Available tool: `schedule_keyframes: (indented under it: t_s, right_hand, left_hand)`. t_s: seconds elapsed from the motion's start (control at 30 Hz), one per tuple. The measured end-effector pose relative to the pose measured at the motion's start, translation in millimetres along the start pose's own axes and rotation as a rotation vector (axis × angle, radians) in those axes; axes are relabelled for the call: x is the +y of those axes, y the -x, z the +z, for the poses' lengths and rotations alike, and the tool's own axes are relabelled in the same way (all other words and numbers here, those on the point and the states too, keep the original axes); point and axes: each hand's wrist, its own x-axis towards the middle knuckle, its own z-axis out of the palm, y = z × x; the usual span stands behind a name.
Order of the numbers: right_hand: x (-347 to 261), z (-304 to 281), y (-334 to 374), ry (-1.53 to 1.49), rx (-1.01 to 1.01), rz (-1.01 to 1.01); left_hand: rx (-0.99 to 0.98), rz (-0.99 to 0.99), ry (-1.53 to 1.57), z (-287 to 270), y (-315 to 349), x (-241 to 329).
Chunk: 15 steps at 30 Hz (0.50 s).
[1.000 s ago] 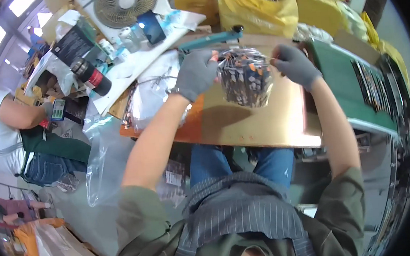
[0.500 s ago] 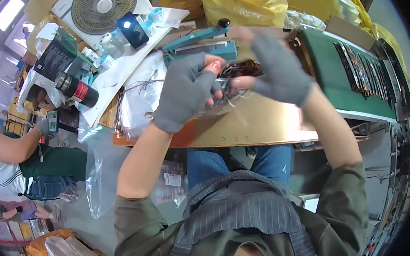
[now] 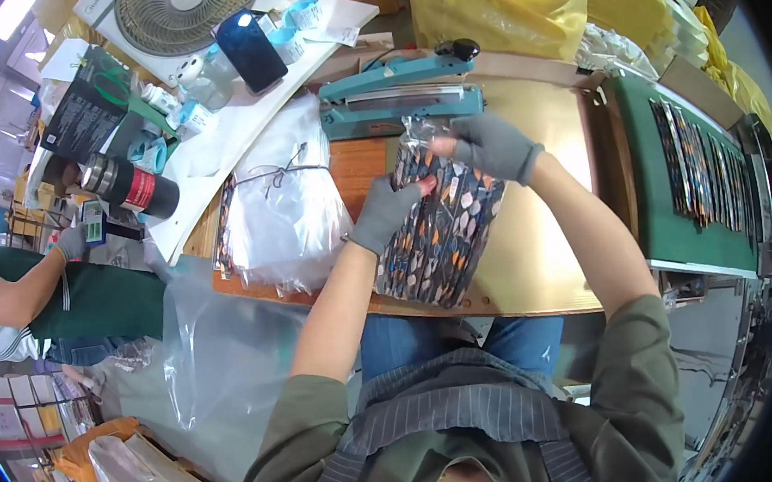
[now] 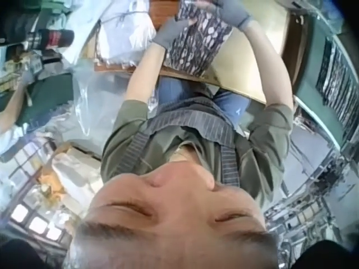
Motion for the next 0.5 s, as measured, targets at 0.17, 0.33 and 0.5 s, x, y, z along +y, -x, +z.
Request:
schedule_keyframes:
  t_s: [0.17, 0.33, 0.5]
  right_hand:
    - [80.0, -28.7, -32.5, 0.403, 0.864, 0.055]
    - [34.7, -60.6, -92.1, 0.091, 0.614, 0.066]
    - [-13.9, -56.4, -115.6, 0.473, 0.786, -0.077]
  left_hand:
    - [-0.118, -0.199, 0.195, -2.5, -25.5, -1.2]
    - [-0.094, -0.305, 0.357, -15.2, -65.8, -6.7]
    - [0.163, -0.216, 0.159, -56.0, -113.5, -5.8]
